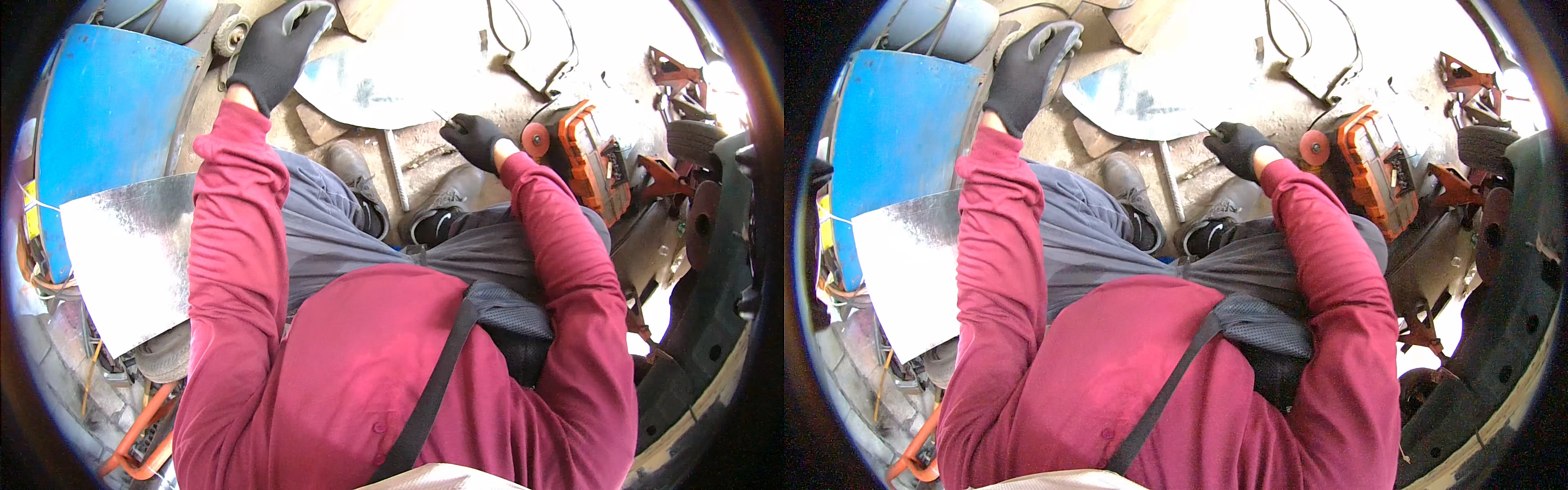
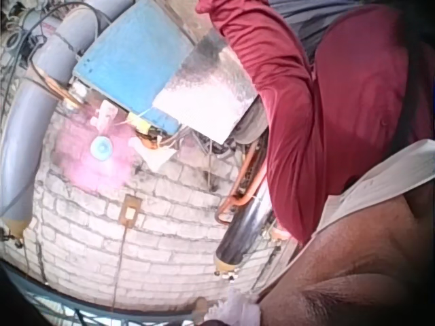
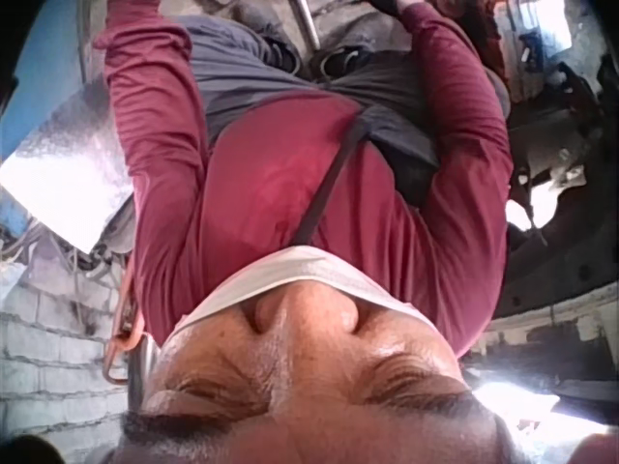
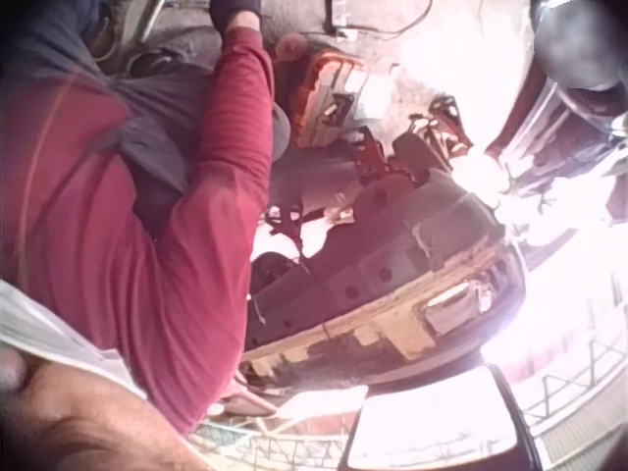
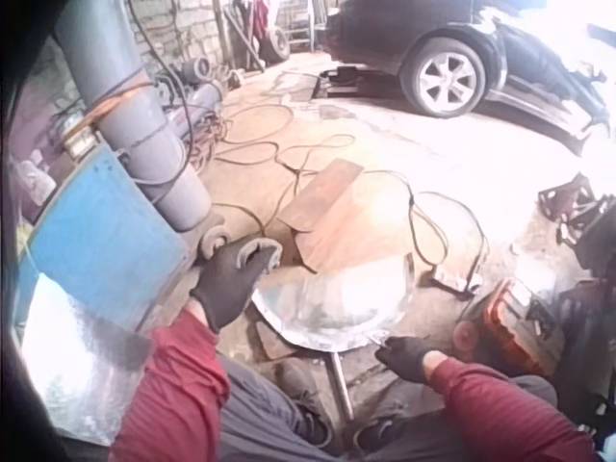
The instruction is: The person sits on the floor and uses a hammer and dolly to shape a curved metal sheet. They repeatedly strike the sheet, flip it, and test its fit against a car hood before removing it.
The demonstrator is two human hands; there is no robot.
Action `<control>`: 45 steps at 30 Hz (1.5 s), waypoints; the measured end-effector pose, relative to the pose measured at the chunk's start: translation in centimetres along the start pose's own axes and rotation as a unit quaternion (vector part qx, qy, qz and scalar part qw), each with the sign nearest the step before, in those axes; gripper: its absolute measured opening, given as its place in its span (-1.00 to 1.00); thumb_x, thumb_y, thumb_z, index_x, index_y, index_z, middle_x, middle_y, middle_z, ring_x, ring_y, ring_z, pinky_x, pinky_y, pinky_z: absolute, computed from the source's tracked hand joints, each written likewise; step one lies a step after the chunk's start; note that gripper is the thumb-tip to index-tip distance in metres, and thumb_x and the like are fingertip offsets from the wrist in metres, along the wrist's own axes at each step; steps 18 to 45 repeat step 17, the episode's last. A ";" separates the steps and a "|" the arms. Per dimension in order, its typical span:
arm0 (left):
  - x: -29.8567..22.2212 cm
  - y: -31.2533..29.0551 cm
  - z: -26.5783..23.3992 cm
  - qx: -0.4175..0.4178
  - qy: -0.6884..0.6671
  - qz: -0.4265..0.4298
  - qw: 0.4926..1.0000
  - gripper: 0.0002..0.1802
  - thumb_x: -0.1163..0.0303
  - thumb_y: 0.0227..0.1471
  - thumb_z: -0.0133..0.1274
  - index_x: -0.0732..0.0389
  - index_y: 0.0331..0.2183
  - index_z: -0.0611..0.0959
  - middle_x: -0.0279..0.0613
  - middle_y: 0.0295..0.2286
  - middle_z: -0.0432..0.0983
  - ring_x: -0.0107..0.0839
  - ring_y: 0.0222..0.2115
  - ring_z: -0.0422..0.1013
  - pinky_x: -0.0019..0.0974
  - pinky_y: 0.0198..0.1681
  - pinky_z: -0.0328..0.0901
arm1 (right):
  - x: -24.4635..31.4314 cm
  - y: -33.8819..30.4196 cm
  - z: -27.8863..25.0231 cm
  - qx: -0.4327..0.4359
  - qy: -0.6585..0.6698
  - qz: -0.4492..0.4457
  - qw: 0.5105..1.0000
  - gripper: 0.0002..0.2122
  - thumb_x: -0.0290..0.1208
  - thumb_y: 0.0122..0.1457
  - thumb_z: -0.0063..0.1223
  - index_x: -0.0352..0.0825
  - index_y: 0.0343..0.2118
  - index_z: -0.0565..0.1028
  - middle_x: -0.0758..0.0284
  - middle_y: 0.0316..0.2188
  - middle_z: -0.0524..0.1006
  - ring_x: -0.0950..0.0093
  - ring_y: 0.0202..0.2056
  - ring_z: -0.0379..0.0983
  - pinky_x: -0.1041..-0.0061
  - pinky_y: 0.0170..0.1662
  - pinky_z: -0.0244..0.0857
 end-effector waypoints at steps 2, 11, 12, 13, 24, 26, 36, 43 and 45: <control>0.3 1.5 0.5 0.023 0.039 0.000 0.999 -0.63 0.17 0.40 0.02 0.21 0.02 0.69 -0.18 -0.19 0.65 -0.49 -0.14 0.54 -0.39 0.04 0.36 | -1.0 0.9 0.2 0.055 -0.069 -0.013 0.996 -0.52 0.01 0.35 -0.02 -0.33 0.05 0.59 -0.01 -0.01 0.63 -0.01 0.05 0.55 0.15 0.15 0.39; -0.9 4.3 2.2 0.055 -0.034 -0.020 0.998 -0.67 0.21 0.37 0.03 0.31 -0.17 0.67 -0.30 -0.40 0.55 -0.54 -0.35 0.41 -0.39 -0.20 0.32 | -4.0 4.6 2.2 0.120 -0.094 -0.107 0.983 -0.60 -0.10 0.39 -0.10 -0.38 -0.07 0.58 -0.03 -0.03 0.59 -0.03 0.06 0.50 0.12 0.16 0.36; -1.1 4.6 2.3 0.065 -0.020 -0.005 0.998 -0.66 0.20 0.37 0.03 0.32 -0.18 0.67 -0.30 -0.40 0.54 -0.54 -0.35 0.40 -0.39 -0.20 0.32 | -5.2 4.7 2.7 0.094 -0.064 -0.107 0.988 -0.60 -0.09 0.39 -0.08 -0.37 -0.09 0.58 -0.04 -0.04 0.59 -0.04 0.04 0.51 0.12 0.14 0.37; -1.2 4.5 2.3 0.072 -0.005 -0.002 0.997 -0.65 0.19 0.37 0.03 0.31 -0.19 0.67 -0.29 -0.41 0.53 -0.54 -0.35 0.40 -0.39 -0.21 0.31 | -5.0 4.7 2.9 0.098 -0.050 -0.086 0.990 -0.60 -0.08 0.39 -0.07 -0.36 -0.08 0.59 -0.05 -0.05 0.60 -0.04 0.02 0.52 0.12 0.13 0.38; -0.7 4.7 2.3 0.126 0.031 -0.041 0.991 -0.64 0.17 0.36 0.05 0.31 -0.20 0.66 -0.30 -0.44 0.50 -0.54 -0.37 0.36 -0.37 -0.24 0.29 | -4.1 5.4 1.9 0.193 -0.072 -0.018 0.978 -0.55 -0.01 0.36 0.00 -0.35 0.02 0.55 -0.04 0.16 0.50 0.10 0.10 0.52 0.19 0.20 0.35; -0.7 4.7 2.3 0.126 0.031 -0.041 0.991 -0.64 0.17 0.36 0.05 0.31 -0.20 0.66 -0.30 -0.44 0.50 -0.54 -0.37 0.36 -0.37 -0.24 0.29 | -4.1 5.4 1.9 0.193 -0.072 -0.018 0.978 -0.55 -0.01 0.36 0.00 -0.35 0.02 0.55 -0.04 0.16 0.50 0.10 0.10 0.52 0.19 0.20 0.35; -0.7 4.7 2.3 0.126 0.031 -0.041 0.991 -0.64 0.17 0.36 0.05 0.31 -0.20 0.66 -0.30 -0.44 0.50 -0.54 -0.37 0.36 -0.37 -0.24 0.29 | -4.1 5.4 1.9 0.193 -0.072 -0.018 0.978 -0.55 -0.01 0.36 0.00 -0.35 0.02 0.55 -0.04 0.16 0.50 0.10 0.10 0.52 0.19 0.20 0.35; -0.7 4.7 2.3 0.126 0.031 -0.041 0.991 -0.64 0.17 0.36 0.05 0.31 -0.20 0.66 -0.30 -0.44 0.50 -0.54 -0.37 0.36 -0.37 -0.24 0.29 | -4.1 5.4 1.9 0.193 -0.072 -0.018 0.978 -0.55 -0.01 0.36 0.00 -0.35 0.02 0.55 -0.04 0.16 0.50 0.10 0.10 0.52 0.19 0.20 0.35; -0.7 4.7 2.3 0.126 0.031 -0.041 0.991 -0.64 0.17 0.36 0.05 0.31 -0.20 0.66 -0.30 -0.44 0.50 -0.54 -0.37 0.36 -0.37 -0.24 0.29 | -4.1 5.4 1.9 0.193 -0.072 -0.018 0.978 -0.55 -0.01 0.36 0.00 -0.35 0.02 0.55 -0.04 0.16 0.50 0.10 0.10 0.52 0.19 0.20 0.35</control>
Point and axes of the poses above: each hand's wrist, its own y-axis towards the middle knuckle, its own z-axis out of the palm, x = y × z, the point moved 1 cm from there along y, towards the middle knuckle
